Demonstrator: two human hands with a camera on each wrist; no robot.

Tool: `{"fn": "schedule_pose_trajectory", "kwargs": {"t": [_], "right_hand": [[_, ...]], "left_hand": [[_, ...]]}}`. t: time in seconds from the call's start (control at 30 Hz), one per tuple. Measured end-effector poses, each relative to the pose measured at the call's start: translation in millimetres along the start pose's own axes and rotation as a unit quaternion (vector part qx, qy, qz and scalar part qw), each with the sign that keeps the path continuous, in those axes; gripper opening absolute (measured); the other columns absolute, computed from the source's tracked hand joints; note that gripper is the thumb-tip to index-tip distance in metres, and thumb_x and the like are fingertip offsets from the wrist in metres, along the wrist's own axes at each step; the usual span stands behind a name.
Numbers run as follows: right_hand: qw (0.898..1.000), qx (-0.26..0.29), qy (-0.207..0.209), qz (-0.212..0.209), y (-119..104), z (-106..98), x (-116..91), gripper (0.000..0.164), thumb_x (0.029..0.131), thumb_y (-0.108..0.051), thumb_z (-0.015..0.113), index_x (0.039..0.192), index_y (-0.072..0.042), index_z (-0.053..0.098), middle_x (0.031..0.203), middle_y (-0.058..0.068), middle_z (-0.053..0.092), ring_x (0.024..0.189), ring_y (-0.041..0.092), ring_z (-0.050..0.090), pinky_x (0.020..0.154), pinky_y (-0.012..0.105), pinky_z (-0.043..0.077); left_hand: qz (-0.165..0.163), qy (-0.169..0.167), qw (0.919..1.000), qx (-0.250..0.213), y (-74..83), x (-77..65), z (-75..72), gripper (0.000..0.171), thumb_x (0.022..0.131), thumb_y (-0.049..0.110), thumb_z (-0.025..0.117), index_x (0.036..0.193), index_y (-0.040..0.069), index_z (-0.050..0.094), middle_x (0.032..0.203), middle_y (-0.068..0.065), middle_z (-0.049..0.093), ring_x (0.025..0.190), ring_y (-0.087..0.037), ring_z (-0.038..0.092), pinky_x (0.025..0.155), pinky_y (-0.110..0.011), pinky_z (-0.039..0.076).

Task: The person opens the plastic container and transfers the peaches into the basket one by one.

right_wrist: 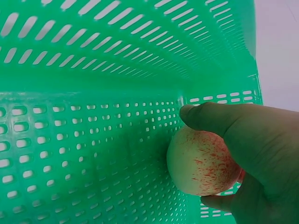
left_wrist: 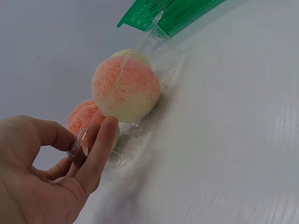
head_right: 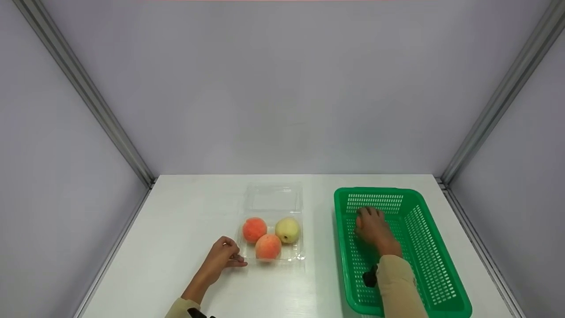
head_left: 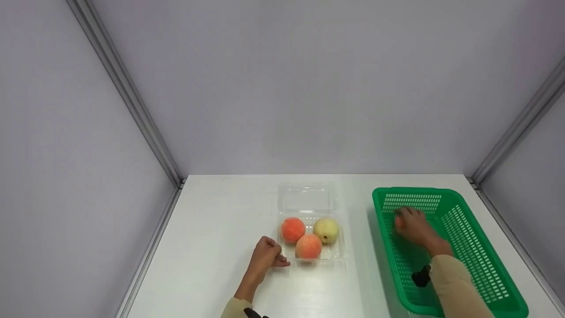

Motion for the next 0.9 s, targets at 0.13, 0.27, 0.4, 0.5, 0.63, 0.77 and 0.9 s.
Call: {"fn": "schedule_pose_trajectory", "kwargs": {"t": [0.13, 0.27, 0.4, 0.5, 0.63, 0.77, 0.9], "right_hand": [[1.0, 0.001, 0.005, -0.002, -2, 0, -1, 0.035, 0.102, -0.005, 0.06, 0.133, 0.009, 0.056, 0.137, 0.038, 0.051, 0.128, 0.061, 0.045, 0.102, 0.078, 0.044], [1.0, 0.009, 0.016, -0.006, -3, -2, -1, 0.031, 0.103, -0.003, 0.058, 0.132, 0.01, 0.057, 0.135, 0.037, 0.053, 0.129, 0.061, 0.045, 0.106, 0.078, 0.04], [1.0, 0.012, 0.022, -0.001, -4, -4, -2, 0.032, 0.103, -0.002, 0.056, 0.133, 0.009, 0.057, 0.137, 0.037, 0.053, 0.131, 0.06, 0.044, 0.108, 0.078, 0.04], [1.0, 0.009, 0.026, 0.0, -4, -6, -2, 0.034, 0.101, -0.001, 0.057, 0.134, 0.01, 0.056, 0.137, 0.038, 0.053, 0.13, 0.061, 0.045, 0.107, 0.079, 0.04], [1.0, 0.012, 0.019, 0.011, -2, -8, -1, 0.038, 0.1, -0.002, 0.057, 0.137, 0.009, 0.055, 0.141, 0.038, 0.05, 0.134, 0.062, 0.041, 0.107, 0.079, 0.041], [0.999, 0.021, 0.003, 0.032, -2, -11, 1, 0.042, 0.1, -0.003, 0.057, 0.141, 0.007, 0.053, 0.146, 0.037, 0.047, 0.134, 0.057, 0.04, 0.104, 0.077, 0.044], [0.999, 0.019, 0.003, 0.038, -8, -13, 2, 0.045, 0.1, -0.005, 0.059, 0.143, 0.006, 0.053, 0.148, 0.036, 0.046, 0.132, 0.055, 0.044, 0.104, 0.075, 0.045]], "left_hand": [[-0.001, 0.0, 1.0, -0.001, -0.4, 0.1, -0.4, 0.019, 0.091, 0.001, 0.052, 0.109, -0.001, 0.047, 0.085, -0.015, 0.063, 0.067, -0.019, 0.072, 0.073, -0.037, 0.07], [0.002, -0.001, 1.0, 0.0, -0.3, 0.0, -0.9, 0.018, 0.091, 0.001, 0.052, 0.109, -0.001, 0.047, 0.086, -0.016, 0.063, 0.067, -0.019, 0.072, 0.073, -0.037, 0.07], [0.005, -0.005, 1.0, -0.002, -0.3, -0.9, -1.8, 0.017, 0.092, 0.001, 0.052, 0.109, -0.001, 0.047, 0.088, -0.018, 0.064, 0.069, -0.019, 0.071, 0.074, -0.038, 0.07], [0.008, -0.008, 0.9999, -0.005, -0.6, -0.8, -2.8, 0.017, 0.093, 0.002, 0.052, 0.109, -0.001, 0.047, 0.091, -0.019, 0.064, 0.07, -0.019, 0.07, 0.075, -0.039, 0.07], [0.007, -0.007, 0.9999, -0.002, -0.5, -0.1, -4.1, 0.018, 0.094, 0.002, 0.053, 0.111, -0.001, 0.047, 0.09, -0.018, 0.064, 0.07, -0.019, 0.071, 0.075, -0.04, 0.07], [0.006, -0.006, 1.0, 0.002, -0.5, 0.3, -5.0, 0.018, 0.095, 0.002, 0.053, 0.111, -0.002, 0.047, 0.091, -0.019, 0.064, 0.069, -0.02, 0.073, 0.075, -0.041, 0.07], [0.007, -0.006, 0.9999, 0.006, -1.7, 0.8, -5.9, 0.018, 0.095, 0.002, 0.052, 0.111, -0.002, 0.047, 0.091, -0.019, 0.064, 0.069, -0.02, 0.073, 0.075, -0.041, 0.07]]}}
Point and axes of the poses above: each hand's wrist, its own x-axis towards the middle knuckle, its own z-axis out of the palm, y = z × x, the point moved 2 cm from there along x, towards the middle knuckle
